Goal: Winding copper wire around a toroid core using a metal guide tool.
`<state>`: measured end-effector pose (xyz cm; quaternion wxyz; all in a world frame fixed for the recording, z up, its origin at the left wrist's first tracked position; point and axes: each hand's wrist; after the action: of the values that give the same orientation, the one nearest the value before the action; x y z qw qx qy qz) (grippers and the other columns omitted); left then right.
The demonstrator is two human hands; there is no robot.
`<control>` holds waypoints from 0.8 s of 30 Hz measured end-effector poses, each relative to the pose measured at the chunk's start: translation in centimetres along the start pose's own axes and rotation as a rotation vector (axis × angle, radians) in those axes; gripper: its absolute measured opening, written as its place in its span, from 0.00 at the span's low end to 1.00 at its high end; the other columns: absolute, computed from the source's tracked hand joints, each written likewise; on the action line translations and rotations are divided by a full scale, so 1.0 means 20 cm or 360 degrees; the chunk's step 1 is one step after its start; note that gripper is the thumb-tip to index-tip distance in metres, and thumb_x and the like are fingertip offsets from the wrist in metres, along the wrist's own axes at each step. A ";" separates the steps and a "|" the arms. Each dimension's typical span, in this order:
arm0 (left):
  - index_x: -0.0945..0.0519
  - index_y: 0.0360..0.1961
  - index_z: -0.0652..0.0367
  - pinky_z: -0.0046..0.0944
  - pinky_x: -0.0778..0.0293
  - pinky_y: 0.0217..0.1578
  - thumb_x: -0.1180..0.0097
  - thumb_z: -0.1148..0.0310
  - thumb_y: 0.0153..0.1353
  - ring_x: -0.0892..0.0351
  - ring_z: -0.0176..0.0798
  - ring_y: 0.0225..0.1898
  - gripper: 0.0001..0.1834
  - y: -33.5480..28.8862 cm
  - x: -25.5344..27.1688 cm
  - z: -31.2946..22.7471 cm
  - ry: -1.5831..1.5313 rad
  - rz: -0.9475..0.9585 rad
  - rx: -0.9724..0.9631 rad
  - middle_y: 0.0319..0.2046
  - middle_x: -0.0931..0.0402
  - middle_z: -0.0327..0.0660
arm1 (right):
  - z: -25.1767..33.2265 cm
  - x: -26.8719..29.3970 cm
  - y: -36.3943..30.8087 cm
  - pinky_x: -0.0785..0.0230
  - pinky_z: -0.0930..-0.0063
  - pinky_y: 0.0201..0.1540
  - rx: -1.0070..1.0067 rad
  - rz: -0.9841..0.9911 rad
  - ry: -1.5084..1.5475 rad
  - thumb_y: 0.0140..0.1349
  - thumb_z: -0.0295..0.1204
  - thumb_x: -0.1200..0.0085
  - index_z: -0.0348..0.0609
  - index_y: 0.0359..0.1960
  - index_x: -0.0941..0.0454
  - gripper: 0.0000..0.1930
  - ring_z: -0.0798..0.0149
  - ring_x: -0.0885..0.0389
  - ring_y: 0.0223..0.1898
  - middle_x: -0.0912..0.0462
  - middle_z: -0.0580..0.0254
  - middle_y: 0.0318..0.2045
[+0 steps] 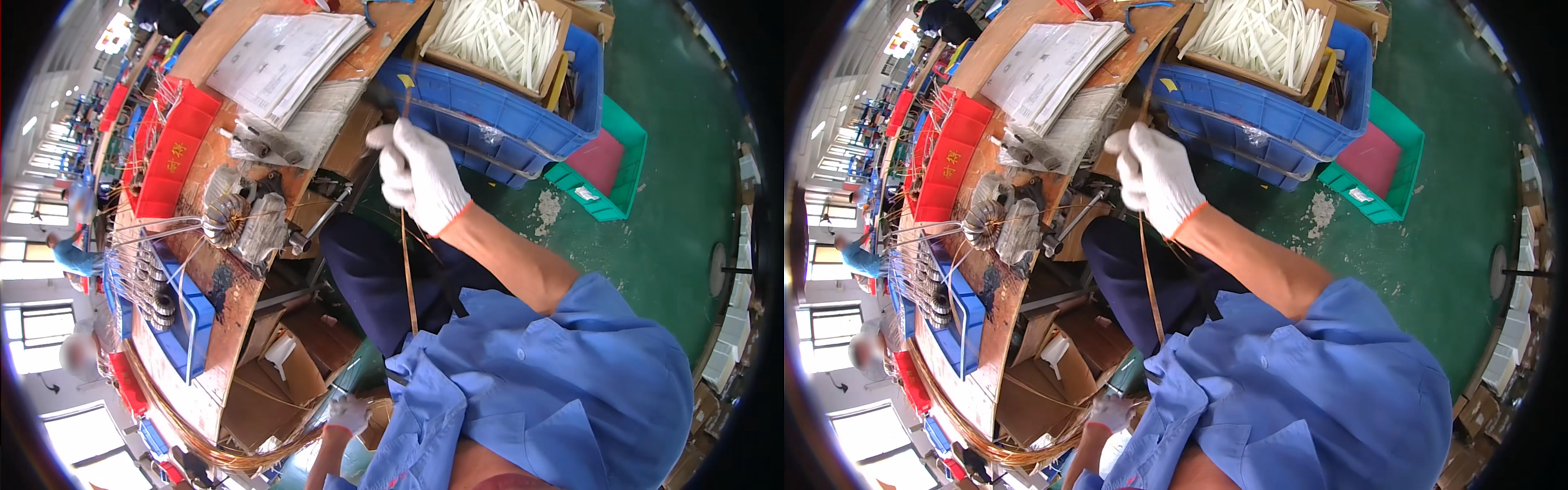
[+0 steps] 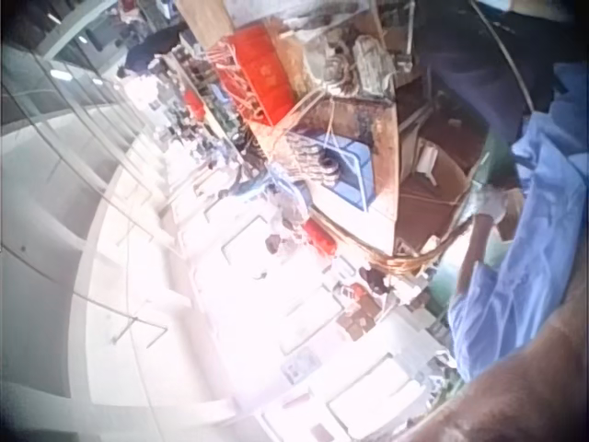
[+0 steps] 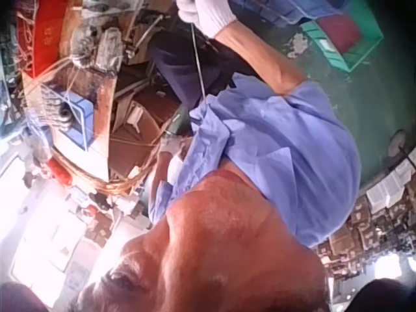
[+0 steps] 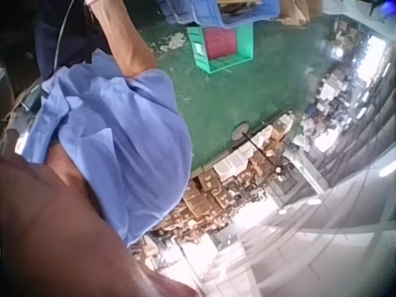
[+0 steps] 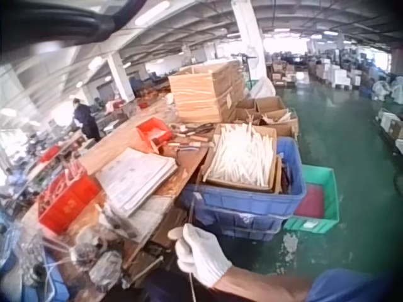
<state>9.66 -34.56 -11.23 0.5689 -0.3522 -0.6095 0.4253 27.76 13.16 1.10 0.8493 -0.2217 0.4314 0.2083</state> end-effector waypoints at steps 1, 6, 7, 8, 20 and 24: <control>0.16 0.55 0.56 0.58 0.25 0.59 0.44 0.46 0.68 0.21 0.63 0.59 0.27 -0.05 0.27 -0.05 -0.0061 -0.0149 -0.0054 0.54 0.20 0.57 | -0.03 -0.01 -0.04 0.52 0.80 0.15 -0.0077 0.0037 -0.0086 0.83 0.44 0.57 0.39 0.41 0.22 0.21 0.78 0.45 0.14 0.35 0.74 0.18; 0.27 0.68 0.67 0.43 0.17 0.49 0.33 0.59 0.69 0.11 0.47 0.46 0.32 -0.16 1.39 -0.26 -0.1299 -0.1738 -0.0799 0.46 0.14 0.53 | -0.16 -0.09 -0.37 0.48 0.79 0.17 -0.0478 0.0286 -0.0603 0.82 0.38 0.53 0.38 0.36 0.19 0.18 0.79 0.38 0.16 0.30 0.72 0.18; 0.31 0.70 0.69 0.43 0.17 0.49 0.33 0.57 0.69 0.12 0.44 0.44 0.37 -0.20 1.60 -0.30 -0.1271 -0.2007 -0.0907 0.45 0.14 0.52 | -0.20 -0.07 -0.43 0.46 0.79 0.19 -0.0435 0.0322 -0.0776 0.82 0.37 0.53 0.37 0.36 0.18 0.18 0.79 0.36 0.17 0.28 0.71 0.19; 0.33 0.71 0.69 0.43 0.17 0.48 0.34 0.60 0.70 0.12 0.42 0.42 0.36 -0.20 1.74 -0.33 -0.1500 -0.1994 -0.0892 0.42 0.14 0.51 | -0.24 -0.05 -0.47 0.43 0.78 0.21 -0.0384 0.0372 -0.0942 0.81 0.36 0.52 0.36 0.37 0.18 0.18 0.79 0.33 0.19 0.26 0.70 0.19; 0.24 0.61 0.76 0.37 0.17 0.32 0.48 0.62 0.79 0.15 0.37 0.29 0.24 -0.26 1.92 -0.29 -0.2828 -0.1542 -0.1365 0.32 0.16 0.46 | -0.24 -0.07 -0.60 0.46 0.81 0.23 -0.0696 0.0547 -0.0866 0.82 0.33 0.53 0.35 0.44 0.15 0.16 0.82 0.38 0.20 0.29 0.73 0.20; 0.21 0.59 0.74 0.36 0.18 0.33 0.47 0.61 0.79 0.16 0.36 0.30 0.23 -0.30 1.89 -0.32 -0.2865 -0.1599 -0.1304 0.33 0.16 0.44 | -0.24 -0.12 -0.63 0.48 0.82 0.21 -0.0778 0.0513 -0.0749 0.81 0.34 0.52 0.35 0.43 0.15 0.16 0.82 0.40 0.19 0.30 0.74 0.20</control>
<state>12.43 -1.53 9.14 -0.1333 0.2111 -0.9682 0.0130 30.28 -0.15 2.96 0.8035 -0.2932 0.1915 0.4814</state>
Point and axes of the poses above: each hand's wrist, its own y-axis towards the middle knuckle, its own x-axis out of the back of the hand, z = x × y
